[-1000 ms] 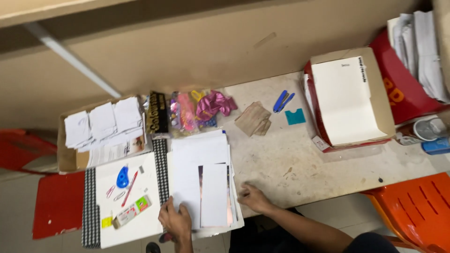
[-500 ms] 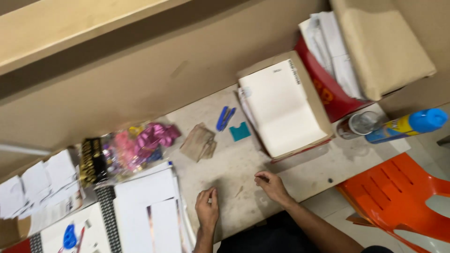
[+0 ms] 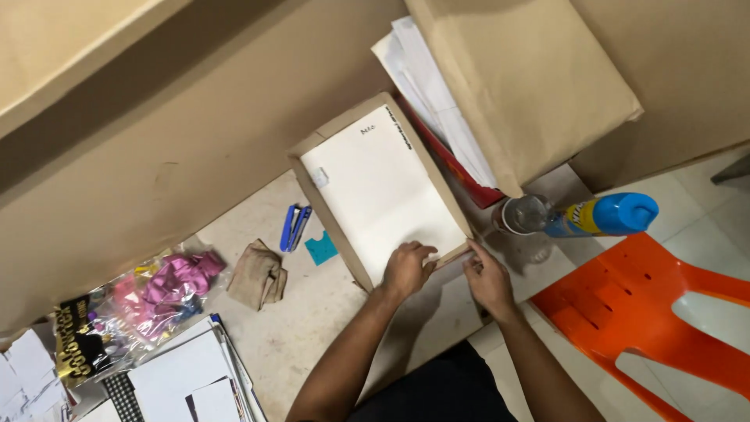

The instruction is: The person organizes a stack of papers on a cluttered table, using a cloth to wipe the surface of the sheets. They sort through various documents, including a dark-colored booklet, and place them into a cardboard box. The person also handles a white folder, wiping it with the cloth before stacking it with other papers.

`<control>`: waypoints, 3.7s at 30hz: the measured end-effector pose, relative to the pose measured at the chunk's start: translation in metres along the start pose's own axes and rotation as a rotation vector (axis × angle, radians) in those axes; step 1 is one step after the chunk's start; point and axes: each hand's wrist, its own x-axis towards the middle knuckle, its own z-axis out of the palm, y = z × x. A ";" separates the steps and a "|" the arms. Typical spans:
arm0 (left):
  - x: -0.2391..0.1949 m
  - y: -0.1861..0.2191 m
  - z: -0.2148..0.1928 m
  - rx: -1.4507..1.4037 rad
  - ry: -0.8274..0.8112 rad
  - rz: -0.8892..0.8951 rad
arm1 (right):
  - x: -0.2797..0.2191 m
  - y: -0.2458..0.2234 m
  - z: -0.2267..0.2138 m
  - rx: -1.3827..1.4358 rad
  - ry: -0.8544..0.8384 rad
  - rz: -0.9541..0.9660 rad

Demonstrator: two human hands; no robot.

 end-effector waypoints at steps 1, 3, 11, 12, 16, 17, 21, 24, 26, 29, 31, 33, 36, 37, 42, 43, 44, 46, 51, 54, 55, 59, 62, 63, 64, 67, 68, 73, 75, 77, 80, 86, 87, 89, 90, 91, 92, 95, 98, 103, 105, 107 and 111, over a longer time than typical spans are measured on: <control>0.008 -0.004 0.009 0.000 -0.015 -0.005 | 0.000 0.002 -0.002 0.005 -0.004 0.014; 0.025 -0.013 0.024 0.135 -0.114 -0.007 | 0.003 0.002 -0.004 -0.226 -0.004 -0.169; 0.054 0.034 -0.022 0.411 -0.623 -0.188 | 0.015 -0.012 -0.009 -0.332 -0.084 -0.111; 0.055 0.034 -0.022 0.454 -0.695 -0.211 | 0.017 -0.016 -0.010 -0.346 -0.085 -0.083; 0.058 0.023 -0.023 0.432 -0.708 -0.220 | 0.024 -0.009 -0.007 -0.330 -0.088 -0.111; 0.059 0.015 -0.018 0.401 -0.686 -0.197 | 0.025 -0.007 -0.007 -0.331 -0.082 -0.133; 0.061 0.002 -0.012 0.328 -0.606 -0.127 | 0.030 -0.008 -0.008 -0.325 -0.111 -0.128; 0.065 0.001 -0.006 0.296 -0.593 -0.100 | 0.029 -0.012 -0.010 -0.305 -0.108 -0.146; 0.068 -0.004 0.001 0.307 -0.587 -0.071 | 0.031 -0.010 -0.010 -0.311 -0.116 -0.150; 0.072 0.002 0.002 0.352 -0.598 -0.025 | 0.027 -0.024 -0.016 -0.312 -0.150 -0.092; 0.073 0.007 0.003 0.388 -0.608 -0.010 | 0.026 -0.025 -0.017 -0.308 -0.178 -0.036; 0.075 0.005 0.008 0.436 -0.607 0.003 | 0.030 -0.013 -0.012 -0.284 -0.131 -0.151; 0.075 0.015 0.004 0.444 -0.571 0.025 | 0.028 -0.010 -0.011 -0.305 -0.116 -0.197; 0.073 0.016 0.005 0.446 -0.570 0.029 | 0.028 -0.004 -0.010 -0.305 -0.111 -0.198; 0.053 -0.012 0.031 0.543 -0.246 0.158 | 0.020 -0.013 -0.007 -0.110 -0.070 -0.125; 0.052 -0.016 0.032 0.545 -0.238 0.152 | 0.020 -0.013 -0.005 -0.112 -0.074 -0.133; 0.050 -0.020 0.034 0.565 -0.158 0.165 | 0.018 -0.013 -0.004 -0.092 -0.081 -0.134; 0.048 -0.021 0.031 0.586 -0.069 0.172 | 0.016 -0.011 -0.003 -0.075 -0.093 -0.144; 0.043 0.002 -0.013 0.416 0.037 -0.042 | 0.021 -0.007 -0.005 -0.104 -0.077 -0.126; 0.027 0.025 -0.061 0.219 0.195 -0.172 | 0.024 -0.006 -0.006 -0.133 -0.095 -0.116; 0.020 0.030 -0.074 0.222 0.203 -0.172 | 0.026 -0.003 -0.005 -0.133 -0.094 -0.124; -0.009 0.029 -0.111 -0.014 0.625 -0.151 | 0.030 0.004 -0.003 -0.158 -0.110 -0.120; -0.033 0.012 -0.128 -0.159 0.805 -0.146 | 0.027 0.003 -0.004 -0.081 -0.129 -0.047; -0.041 0.007 -0.134 -0.240 0.859 -0.161 | 0.024 0.003 -0.004 0.001 -0.133 -0.042; -0.052 0.003 -0.142 -0.238 0.871 -0.160 | 0.029 0.017 0.002 -0.002 -0.135 -0.054; -0.086 -0.006 -0.166 -0.296 1.003 -0.127 | 0.042 0.036 0.012 0.433 -0.129 -0.030; -0.099 -0.007 -0.172 -0.295 1.064 -0.065 | 0.040 0.027 0.010 0.586 -0.217 -0.021; -0.166 -0.024 -0.166 -0.280 1.203 0.010 | 0.017 -0.067 -0.004 1.060 -0.545 0.079; -0.190 -0.024 -0.159 -0.122 1.185 0.020 | 0.012 -0.098 -0.003 1.126 -0.705 0.062; -0.206 -0.011 -0.153 0.049 1.136 0.090 | 0.005 -0.117 0.012 1.075 -0.717 0.120; -0.219 0.012 -0.143 0.049 0.908 0.254 | 0.010 -0.095 0.057 0.961 -0.723 0.080; -0.253 0.053 -0.125 -0.236 0.597 0.230 | -0.013 -0.055 0.108 1.101 -0.644 0.111; -0.259 0.055 -0.122 -0.267 0.563 0.201 | -0.016 -0.047 0.113 1.227 -0.679 0.060; -0.268 0.052 -0.121 -0.248 0.562 0.222 | -0.039 -0.083 0.097 1.157 -0.513 0.075; -0.275 0.050 -0.119 -0.225 0.557 0.232 | -0.054 -0.099 0.090 1.090 -0.353 0.101; -0.282 0.045 -0.114 -0.227 0.560 0.237 | -0.062 -0.103 0.084 1.087 -0.350 0.095; -0.289 0.039 -0.110 -0.194 0.588 0.244 | -0.071 -0.106 0.079 1.123 -0.319 0.120; -0.311 0.013 -0.095 -0.138 0.693 0.252 | -0.097 -0.107 0.075 1.166 -0.309 0.134; -0.330 -0.027 -0.075 -0.134 0.840 0.221 | -0.119 -0.098 0.081 1.176 -0.312 0.066; -0.382 -0.112 -0.052 -0.369 1.097 -0.021 | -0.139 -0.056 0.104 1.180 -0.347 -0.083; -0.405 -0.116 -0.085 -0.650 1.412 -0.222 | -0.146 -0.041 0.118 1.043 -0.168 -0.068; -0.424 -0.129 -0.122 -0.834 1.516 -0.310 | -0.154 -0.046 0.121 1.082 -0.174 -0.044; -0.462 -0.145 -0.154 -1.373 1.698 -0.521 | -0.160 -0.042 0.143 1.158 -0.280 -0.113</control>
